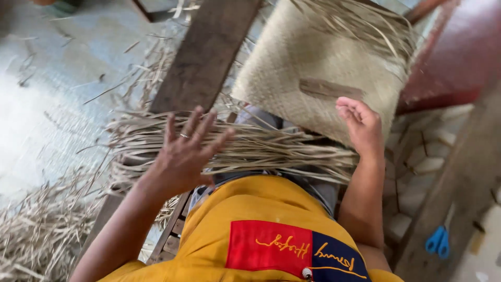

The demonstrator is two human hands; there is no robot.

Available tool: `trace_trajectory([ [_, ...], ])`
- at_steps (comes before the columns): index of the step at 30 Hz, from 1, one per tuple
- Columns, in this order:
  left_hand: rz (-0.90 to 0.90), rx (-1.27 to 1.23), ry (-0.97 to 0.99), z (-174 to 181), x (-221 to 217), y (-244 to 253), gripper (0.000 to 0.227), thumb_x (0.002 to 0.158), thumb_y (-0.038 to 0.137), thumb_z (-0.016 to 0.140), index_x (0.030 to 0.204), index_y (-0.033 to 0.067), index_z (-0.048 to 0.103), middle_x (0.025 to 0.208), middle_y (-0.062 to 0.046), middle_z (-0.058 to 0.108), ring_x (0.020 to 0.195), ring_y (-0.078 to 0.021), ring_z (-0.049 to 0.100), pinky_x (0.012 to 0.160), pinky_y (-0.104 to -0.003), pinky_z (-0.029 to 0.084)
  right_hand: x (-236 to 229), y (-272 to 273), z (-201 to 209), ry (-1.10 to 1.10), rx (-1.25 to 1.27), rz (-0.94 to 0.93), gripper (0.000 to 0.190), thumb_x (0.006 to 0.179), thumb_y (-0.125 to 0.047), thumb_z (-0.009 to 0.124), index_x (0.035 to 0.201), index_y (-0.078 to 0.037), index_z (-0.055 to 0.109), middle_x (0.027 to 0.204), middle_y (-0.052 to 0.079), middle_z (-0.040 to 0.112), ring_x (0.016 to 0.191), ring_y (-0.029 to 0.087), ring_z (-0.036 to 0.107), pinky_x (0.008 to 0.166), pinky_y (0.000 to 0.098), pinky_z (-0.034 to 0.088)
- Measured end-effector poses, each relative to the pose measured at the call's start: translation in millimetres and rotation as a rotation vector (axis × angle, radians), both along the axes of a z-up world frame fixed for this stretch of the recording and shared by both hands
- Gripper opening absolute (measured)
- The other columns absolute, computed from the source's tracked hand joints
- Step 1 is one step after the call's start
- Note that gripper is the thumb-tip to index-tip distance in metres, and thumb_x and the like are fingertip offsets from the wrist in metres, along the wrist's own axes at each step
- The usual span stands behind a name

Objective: Smoothing long natural fiber strips using a wooden hand tool against a woven mat on a workbench.

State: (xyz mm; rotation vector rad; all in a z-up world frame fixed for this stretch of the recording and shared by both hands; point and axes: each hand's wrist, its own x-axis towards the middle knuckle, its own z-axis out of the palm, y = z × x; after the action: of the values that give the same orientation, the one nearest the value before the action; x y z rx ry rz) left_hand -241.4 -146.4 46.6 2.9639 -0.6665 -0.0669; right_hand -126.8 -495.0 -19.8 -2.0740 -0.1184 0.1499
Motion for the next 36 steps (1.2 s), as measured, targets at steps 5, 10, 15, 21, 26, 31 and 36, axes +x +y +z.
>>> trace_trajectory([
  [5, -0.097, 0.240, 0.147, -36, 16, -11, 0.104, 0.049, 0.025, 0.081, 0.137, 0.0309, 0.026, 0.140, -0.014, 0.030, 0.132, -0.0352, 0.021, 0.096, -0.068, 0.013, -54, -43, -6, -0.067, 0.057, -0.229, 0.018, 0.092, -0.011, 0.058, 0.107, -0.004, 0.062, 0.093, 0.016, 0.063, 0.095, 0.022, 0.060, 0.081, 0.0344, 0.049],
  [10, -0.049, 0.225, 0.145, -59, 28, -6, 0.092, 0.063, 0.013, 0.070, 0.140, 0.0338, 0.023, 0.144, -0.014, 0.026, 0.136, -0.0352, 0.015, 0.096, -0.070, 0.009, -95, -78, -28, -0.074, 0.015, -0.366, 0.014, 0.089, -0.006, 0.061, 0.102, -0.001, 0.064, 0.093, 0.017, 0.063, 0.093, 0.025, 0.061, 0.081, 0.0365, 0.049],
  [15, -0.025, 0.318, 0.272, -71, 30, -8, 0.119, 0.045, 0.018, 0.085, 0.139, 0.0378, 0.015, 0.147, -0.013, 0.014, 0.137, -0.0370, 0.005, 0.096, -0.072, 0.004, -109, -79, -40, -0.068, -0.205, -0.259, 0.014, 0.079, -0.015, 0.071, 0.092, -0.016, 0.070, 0.087, 0.003, 0.066, 0.086, 0.018, 0.063, 0.078, 0.0288, 0.049],
  [21, -0.001, 0.244, 0.261, -44, 21, -15, 0.113, 0.044, 0.033, 0.083, 0.138, 0.0344, 0.020, 0.149, -0.012, 0.009, 0.137, -0.0361, 0.002, 0.096, -0.071, 0.003, -102, -43, -35, 0.226, -0.265, -0.206, 0.027, 0.085, -0.026, 0.065, 0.104, -0.007, 0.064, 0.088, 0.016, 0.063, 0.084, 0.029, 0.061, 0.073, 0.0403, 0.048],
  [26, -0.021, 0.096, 0.234, -19, 11, -21, 0.092, 0.053, 0.039, 0.075, 0.133, 0.0238, 0.034, 0.146, -0.016, 0.018, 0.135, -0.0381, 0.010, 0.096, -0.070, 0.008, -102, -40, -33, 0.193, -0.182, -0.106, 0.017, 0.078, -0.016, 0.069, 0.093, -0.008, 0.068, 0.079, 0.015, 0.064, 0.080, 0.027, 0.062, 0.074, 0.0373, 0.048],
  [31, -0.075, -0.094, 0.026, -33, 7, -28, 0.062, 0.070, 0.039, 0.063, 0.126, 0.0151, 0.048, 0.141, -0.018, 0.031, 0.135, -0.0358, 0.018, 0.099, -0.065, 0.011, -100, -50, -43, 0.136, -0.196, -0.118, 0.022, 0.076, -0.011, 0.071, 0.098, -0.015, 0.068, 0.085, 0.008, 0.059, 0.077, 0.021, 0.061, 0.070, 0.0315, 0.050],
  [36, -0.093, -0.048, 0.082, -44, 10, -46, 0.043, 0.082, 0.039, 0.054, 0.121, 0.0217, 0.052, 0.140, -0.011, 0.034, 0.135, -0.0282, 0.016, 0.105, -0.055, 0.009, -101, -41, -48, 0.173, -0.313, -0.023, 0.018, 0.074, -0.006, 0.068, 0.092, -0.009, 0.069, 0.091, 0.017, 0.057, 0.081, 0.037, 0.061, 0.071, 0.0401, 0.052],
])
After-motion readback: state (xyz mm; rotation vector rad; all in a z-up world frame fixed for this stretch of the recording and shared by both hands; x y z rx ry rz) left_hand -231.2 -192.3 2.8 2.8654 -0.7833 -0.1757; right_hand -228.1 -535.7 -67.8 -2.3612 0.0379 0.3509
